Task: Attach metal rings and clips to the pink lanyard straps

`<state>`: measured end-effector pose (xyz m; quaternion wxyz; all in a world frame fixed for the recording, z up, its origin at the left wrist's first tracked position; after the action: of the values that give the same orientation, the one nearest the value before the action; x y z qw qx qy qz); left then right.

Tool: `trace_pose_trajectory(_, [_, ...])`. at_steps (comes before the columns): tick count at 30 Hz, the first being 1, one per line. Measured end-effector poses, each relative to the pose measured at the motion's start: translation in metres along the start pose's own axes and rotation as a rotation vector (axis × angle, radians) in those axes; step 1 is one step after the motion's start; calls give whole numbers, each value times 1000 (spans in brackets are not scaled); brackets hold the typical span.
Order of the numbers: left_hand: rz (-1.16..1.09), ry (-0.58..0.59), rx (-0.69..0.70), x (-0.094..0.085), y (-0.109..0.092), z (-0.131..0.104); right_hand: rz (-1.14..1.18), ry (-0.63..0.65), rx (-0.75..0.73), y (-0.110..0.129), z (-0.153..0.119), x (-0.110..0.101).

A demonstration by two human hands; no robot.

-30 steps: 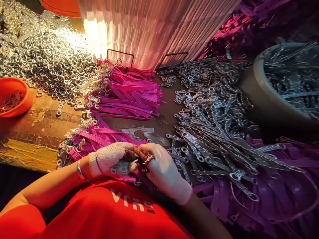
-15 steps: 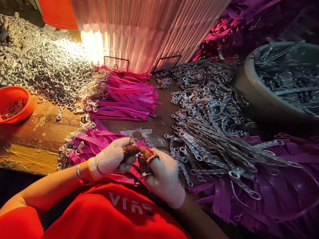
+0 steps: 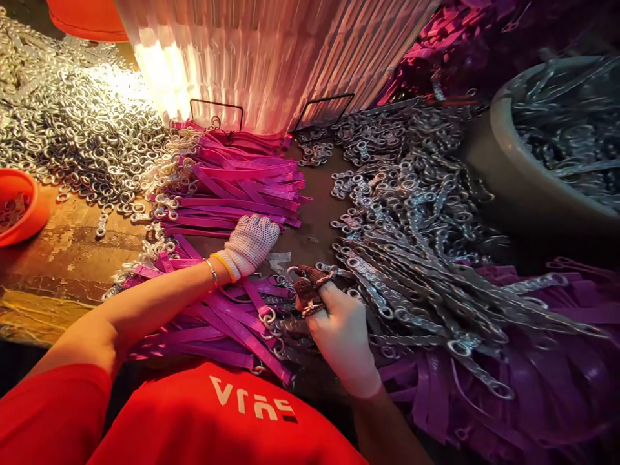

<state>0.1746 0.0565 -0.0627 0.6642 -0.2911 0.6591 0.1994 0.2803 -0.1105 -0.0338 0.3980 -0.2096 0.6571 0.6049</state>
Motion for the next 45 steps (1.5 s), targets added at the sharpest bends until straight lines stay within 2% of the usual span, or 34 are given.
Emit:
trace_pose_trajectory(3, [-140, 47, -61, -4, 3, -8, 34, 10, -16, 2, 1, 0])
trace_pose_trajectory(7, [-327, 132, -53, -28, 18, -41, 115, -30, -187, 12, 4, 2])
trace_pose_trajectory(10, [-768, 205, -57, -45, 28, -72, 107, -42, -307, 24, 5, 5])
trace_pose_trajectory(13, [-1276, 259, -167, -53, 28, -98, -80, -45, -368, 37, 6, 11])
trace_pose_trajectory(15, [-1355, 262, -244, -53, 25, -108, -221, -30, -389, 43, 6, 15])
trace_pose_trajectory(20, [-1228, 168, -212, -56, 17, -117, -438, -66, -458, 54, 1, 24])
trace_pose_trajectory(23, [-1291, 129, -284, -59, 16, -121, -493, -99, -489, 60, -3, 25])
trace_pose_trajectory(26, [-1327, 120, -308, -60, 16, -127, -506, -66, -469, 66, -5, 24])
trace_pose_trajectory(29, [-1251, 104, -176, -56, 14, -133, -460, -24, -442, 67, -4, 23])
trace_pose_trajectory(33, [-905, 23, 15, -39, 14, -138, -316, -17, -376, 61, -3, 25])
trace_pose_trajectory(35, [-841, 38, 60, -30, 16, -138, -283, -2, -336, 58, -3, 26])
trace_pose_trajectory(37, [-911, 78, 66, -24, 19, -138, -269, 68, -314, 59, -2, 25])
trace_pose_trajectory(40, [-966, 67, 19, -18, 20, -138, -319, 288, -243, 66, 3, 20])
trace_pose_trajectory(43, [-798, -13, -6, -12, 15, -142, -494, 513, -87, 72, 11, 16])
trace_pose_trajectory(45, [-673, -45, -14, -8, 10, -144, -604, 563, -58, 74, 15, 16])
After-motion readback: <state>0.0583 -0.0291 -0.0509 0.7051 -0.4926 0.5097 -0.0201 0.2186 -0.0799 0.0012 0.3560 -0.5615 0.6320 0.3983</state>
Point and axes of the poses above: each hand's wrist, its own z-axis towards the middle knuckle, its own x-axis out of the palm, y = z × x, the point moved 1 cm from there along z, towards the middle knuckle
